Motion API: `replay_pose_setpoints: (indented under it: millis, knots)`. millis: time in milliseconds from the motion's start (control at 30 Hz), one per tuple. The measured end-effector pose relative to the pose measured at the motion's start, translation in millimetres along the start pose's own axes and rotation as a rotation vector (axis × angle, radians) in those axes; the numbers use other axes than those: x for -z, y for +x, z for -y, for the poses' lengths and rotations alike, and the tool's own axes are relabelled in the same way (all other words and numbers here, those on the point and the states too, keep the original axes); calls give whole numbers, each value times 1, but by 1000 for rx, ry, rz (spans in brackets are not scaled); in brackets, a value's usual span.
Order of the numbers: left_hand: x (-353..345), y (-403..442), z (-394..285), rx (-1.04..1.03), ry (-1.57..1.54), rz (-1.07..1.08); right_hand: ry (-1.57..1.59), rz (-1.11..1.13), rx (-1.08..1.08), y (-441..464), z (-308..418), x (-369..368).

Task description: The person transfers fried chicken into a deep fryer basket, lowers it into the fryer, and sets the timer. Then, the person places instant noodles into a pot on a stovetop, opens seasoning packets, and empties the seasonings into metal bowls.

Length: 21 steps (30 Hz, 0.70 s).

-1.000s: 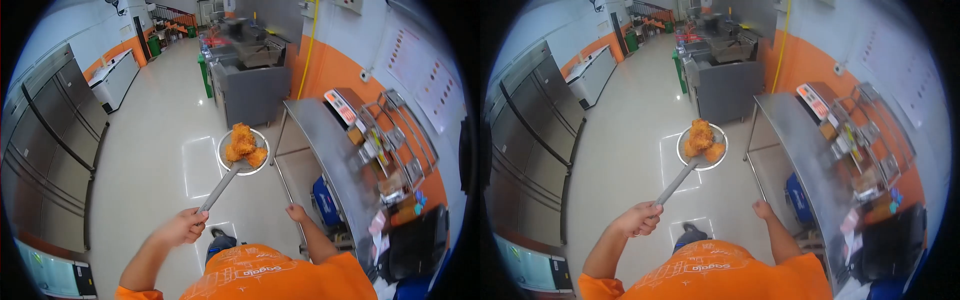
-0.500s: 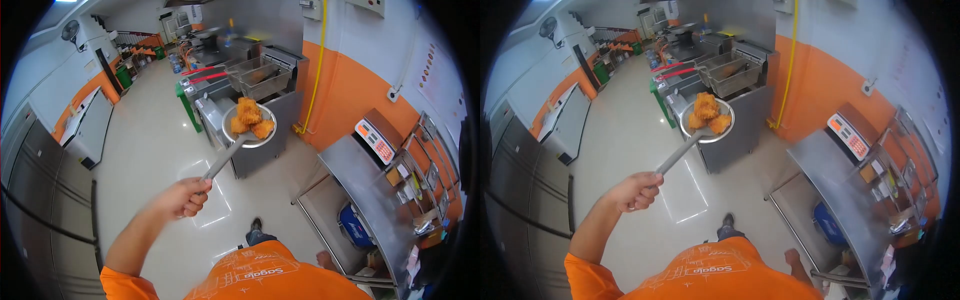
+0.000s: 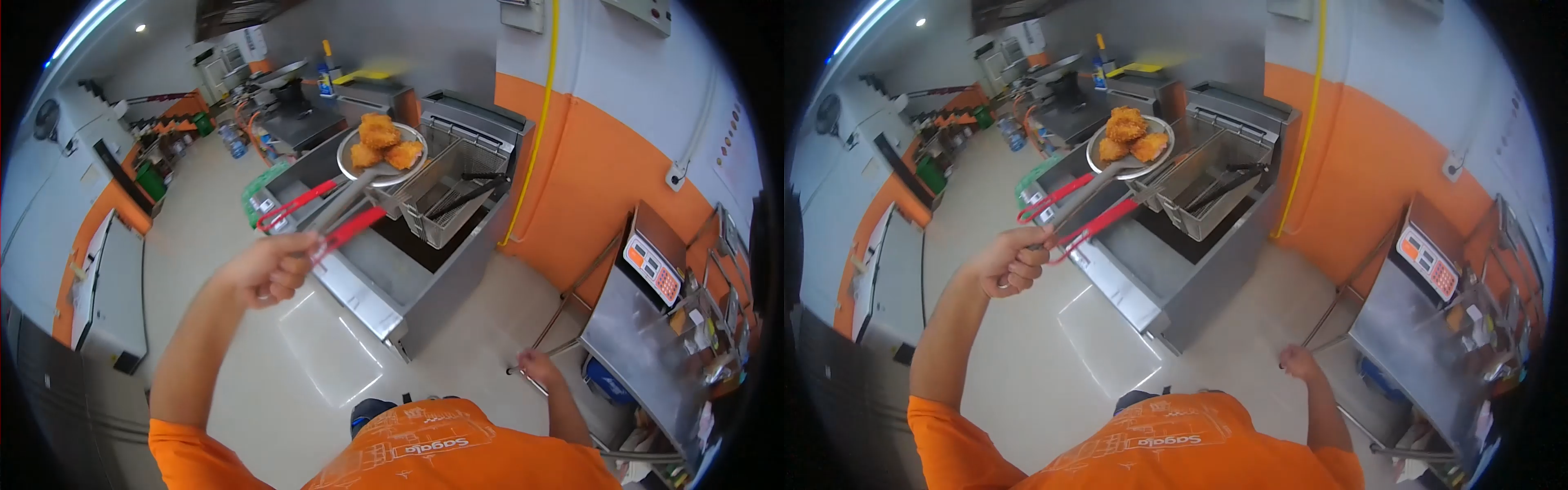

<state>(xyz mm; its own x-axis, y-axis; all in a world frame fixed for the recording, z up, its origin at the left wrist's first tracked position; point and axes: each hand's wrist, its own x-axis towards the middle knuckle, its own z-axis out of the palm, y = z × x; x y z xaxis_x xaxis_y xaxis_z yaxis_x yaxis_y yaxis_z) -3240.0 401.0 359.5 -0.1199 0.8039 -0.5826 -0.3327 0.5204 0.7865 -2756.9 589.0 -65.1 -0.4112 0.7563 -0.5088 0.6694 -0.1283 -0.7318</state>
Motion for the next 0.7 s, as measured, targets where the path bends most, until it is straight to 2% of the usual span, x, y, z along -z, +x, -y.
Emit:
replay_pose_setpoints:
  millis: [67,200,300,400,467,667,700]
  knots:
    - [44,34,-38,27,39,37,85,-65,67,2,84,10]
    - [109,110,-95,57,178,118,138,-298,261,-22,172,17]
    - [158,167,-118,112,192,246,252,-470,133,-59,204,-18]
    - [198,217,-148,188,268,316,270,-509,-53,-84,239,-54]
    - [217,247,-158,224,322,348,274,-538,-83,-84,238,-82]
    - [223,305,-178,281,400,386,351,-631,-267,-109,246,-125]
    - [232,326,-162,297,399,414,366,-633,-299,-104,234,-144]
